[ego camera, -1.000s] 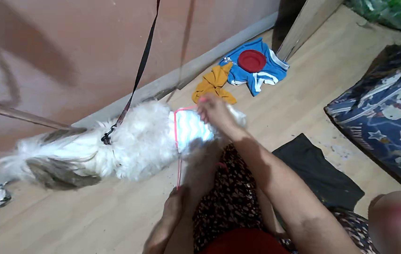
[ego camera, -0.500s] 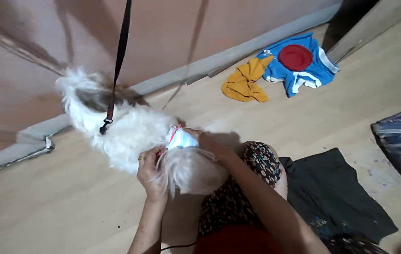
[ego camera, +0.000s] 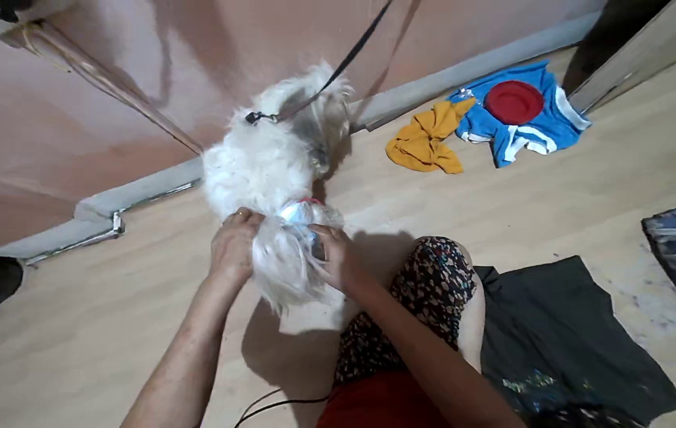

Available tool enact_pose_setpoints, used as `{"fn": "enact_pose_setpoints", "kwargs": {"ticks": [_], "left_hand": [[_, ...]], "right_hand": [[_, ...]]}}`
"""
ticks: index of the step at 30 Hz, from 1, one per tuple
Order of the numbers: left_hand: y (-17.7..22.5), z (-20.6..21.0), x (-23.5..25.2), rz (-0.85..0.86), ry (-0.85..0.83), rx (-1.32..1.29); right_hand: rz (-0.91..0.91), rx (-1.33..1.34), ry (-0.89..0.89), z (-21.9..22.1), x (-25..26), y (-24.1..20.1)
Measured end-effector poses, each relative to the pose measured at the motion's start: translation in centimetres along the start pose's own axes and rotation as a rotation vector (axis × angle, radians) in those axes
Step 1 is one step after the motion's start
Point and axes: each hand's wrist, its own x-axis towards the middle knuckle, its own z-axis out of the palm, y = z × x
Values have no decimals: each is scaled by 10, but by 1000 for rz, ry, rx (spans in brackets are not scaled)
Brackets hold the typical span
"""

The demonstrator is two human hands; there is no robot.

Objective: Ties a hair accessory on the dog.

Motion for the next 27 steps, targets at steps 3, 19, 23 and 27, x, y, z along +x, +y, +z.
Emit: {"fn": "enact_pose_setpoints", "kwargs": {"ticks": [3,19,23,27], "left_hand": [[-14,-12,24,216,6,4],[69,-10,56,294,-431,-166],[103,8,58,419,-569,159],[127,20,47,435,-682,346]], "right_hand": [[76,-34,-105,-20,-13,12],[244,-31,116,-125,-83,46],[99,-46,236,-115,-74,42],[50,-117,284,-100,-52,51]]}}
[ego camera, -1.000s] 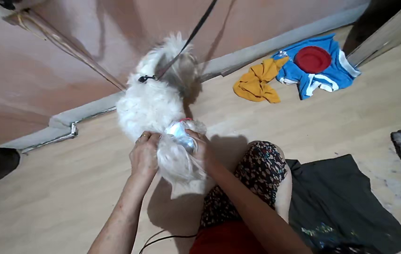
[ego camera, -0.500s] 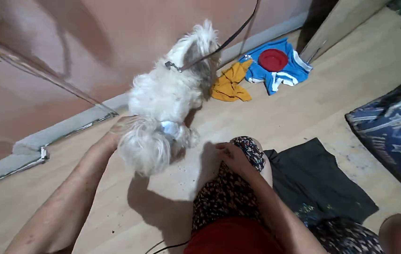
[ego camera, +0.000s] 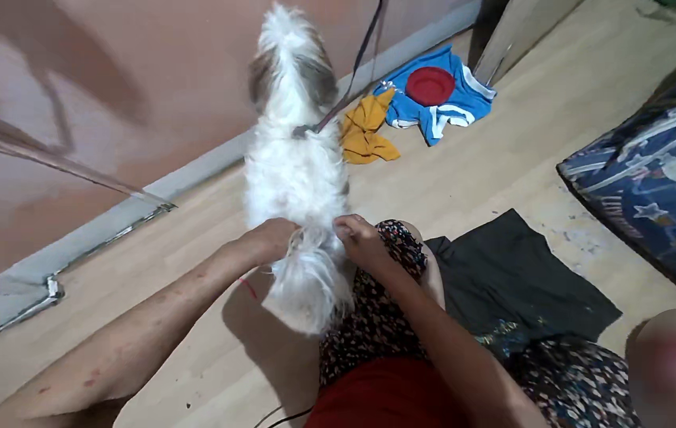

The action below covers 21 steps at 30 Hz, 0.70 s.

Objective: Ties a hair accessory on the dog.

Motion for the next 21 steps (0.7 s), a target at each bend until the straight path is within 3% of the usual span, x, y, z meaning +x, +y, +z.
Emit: {"fn": "enact_pose_setpoints", "kwargs": {"ticks": [3,8,12,17,21], "left_hand": [[17,-3,-10,-92,-51,104],[7,8,-22,-185,74,-24],[0,12,-28,-228,153,-52],[2,11,-25,-229,167,38],[-3,19,-15,-121,432,-112]], "right_hand": [[104,-34,-168,11,5,-1],[81,139,-173,28,-1,14],[233,12,-275,7,-12,28],[190,-94,-310,7,-24,34],[131,-94,-314,9,-28,35]]}}
